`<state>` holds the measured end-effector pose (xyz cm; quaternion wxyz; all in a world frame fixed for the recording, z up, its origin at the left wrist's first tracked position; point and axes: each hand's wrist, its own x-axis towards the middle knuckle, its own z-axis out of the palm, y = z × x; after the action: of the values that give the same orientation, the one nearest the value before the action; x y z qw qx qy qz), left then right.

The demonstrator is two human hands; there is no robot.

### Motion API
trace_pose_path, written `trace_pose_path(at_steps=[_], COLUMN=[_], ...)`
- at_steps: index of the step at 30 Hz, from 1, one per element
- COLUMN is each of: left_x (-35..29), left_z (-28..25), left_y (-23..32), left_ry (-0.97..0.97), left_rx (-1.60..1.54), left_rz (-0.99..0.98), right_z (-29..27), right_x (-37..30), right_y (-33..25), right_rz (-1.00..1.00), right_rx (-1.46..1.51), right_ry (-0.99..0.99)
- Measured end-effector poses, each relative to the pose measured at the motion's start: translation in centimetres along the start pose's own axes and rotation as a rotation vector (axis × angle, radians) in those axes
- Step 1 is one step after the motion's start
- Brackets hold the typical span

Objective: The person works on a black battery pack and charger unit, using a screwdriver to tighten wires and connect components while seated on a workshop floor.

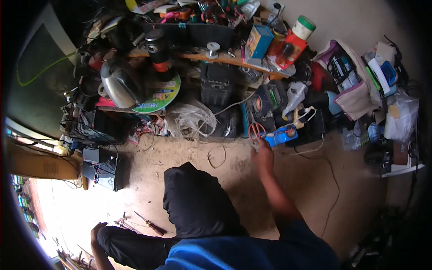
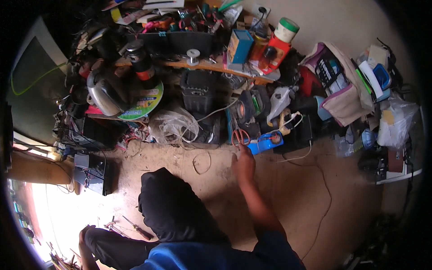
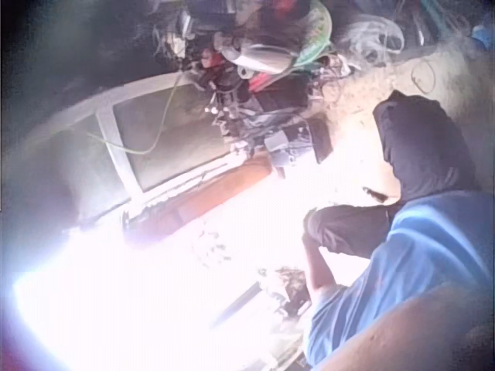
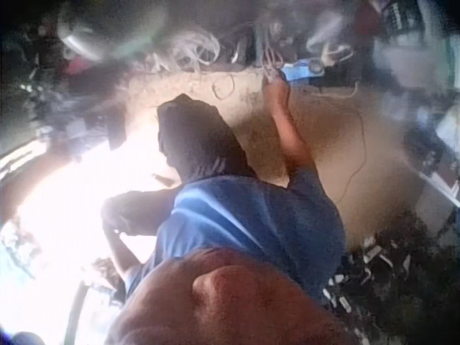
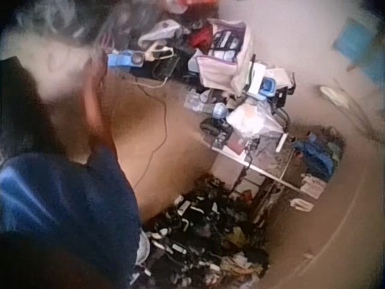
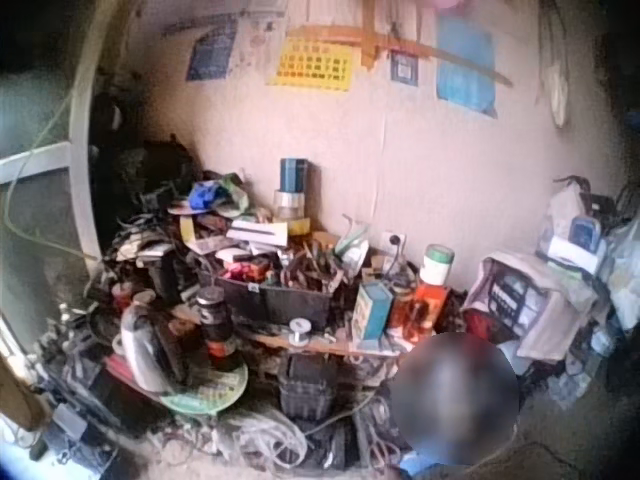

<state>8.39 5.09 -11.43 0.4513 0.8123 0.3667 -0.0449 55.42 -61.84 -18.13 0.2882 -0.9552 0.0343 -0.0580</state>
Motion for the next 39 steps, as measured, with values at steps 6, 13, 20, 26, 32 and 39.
trace_pose_path(at_steps=[6, 13, 20, 26, 32, 39], left_x=[2.7, -2.0, -3.4, -8.2, -10.4, -17.8], left_z=[-1.3, -3.5, -2.9, -4.7, -4.6, -4.0], left_y=[-5.7, -10.1, -4.0, -4.5, -4.9, -5.4], left_ry=[-0.134, -0.103, -0.072, 0.040, 0.092, 0.234], left_rx=[-0.114, -0.010, 0.085, 0.215, -0.178, -0.501], left_rz=[0.204, 0.127, 0.058, 0.059, -0.099, -0.264], right_z=[6.8, 3.8, -6.9, -10.7, -7.9, -3.4], right_x=[5.6, 3.8, 2.2, 12.6, 28.4, 36.9], right_y=[6.2, 0.9, -13.2, -34.3, -42.1, -45.0], right_rz=[-0.267, -0.235, -0.454, -0.812, -0.872, -0.701], right_rx=[-0.453, -0.351, 0.449, 0.324, -0.201, 0.058], right_ry=[0.220, 0.134, 0.340, 0.259, 0.345, -0.220])
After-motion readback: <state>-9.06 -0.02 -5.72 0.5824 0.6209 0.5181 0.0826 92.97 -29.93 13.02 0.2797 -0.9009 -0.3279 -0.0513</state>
